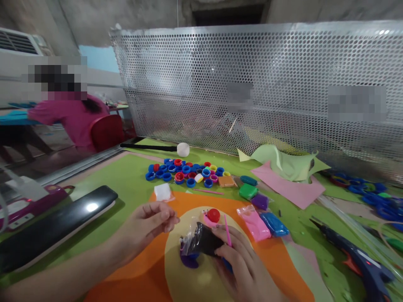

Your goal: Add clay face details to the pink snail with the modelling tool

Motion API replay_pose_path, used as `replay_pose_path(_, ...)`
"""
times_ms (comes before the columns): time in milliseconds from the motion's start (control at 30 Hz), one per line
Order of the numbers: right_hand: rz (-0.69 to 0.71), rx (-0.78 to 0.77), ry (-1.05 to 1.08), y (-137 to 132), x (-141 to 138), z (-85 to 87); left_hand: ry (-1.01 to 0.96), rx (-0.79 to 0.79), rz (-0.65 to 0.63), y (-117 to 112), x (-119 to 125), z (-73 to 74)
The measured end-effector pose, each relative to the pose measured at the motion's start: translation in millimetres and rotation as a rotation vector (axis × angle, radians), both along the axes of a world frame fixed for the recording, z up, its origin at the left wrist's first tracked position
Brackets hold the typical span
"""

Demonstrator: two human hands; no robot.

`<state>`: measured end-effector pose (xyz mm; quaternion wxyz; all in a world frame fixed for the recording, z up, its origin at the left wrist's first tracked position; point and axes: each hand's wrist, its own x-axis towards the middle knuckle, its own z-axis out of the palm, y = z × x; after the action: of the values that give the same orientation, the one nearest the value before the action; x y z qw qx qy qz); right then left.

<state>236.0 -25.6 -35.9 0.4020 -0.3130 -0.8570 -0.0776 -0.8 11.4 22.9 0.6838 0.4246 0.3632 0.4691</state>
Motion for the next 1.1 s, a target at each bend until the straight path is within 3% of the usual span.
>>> replay_pose_path(433,-0.005,0.008,0.009,1.0,-2.5,2.6,0.092,0.186,-0.131,-5.3,-2.8,4.4)
replay_pose_path(1100,-0.006,-0.033,0.009,1.0,1.2,-4.2,0.005,0.039,-0.193,-5.4,0.8,-4.5)
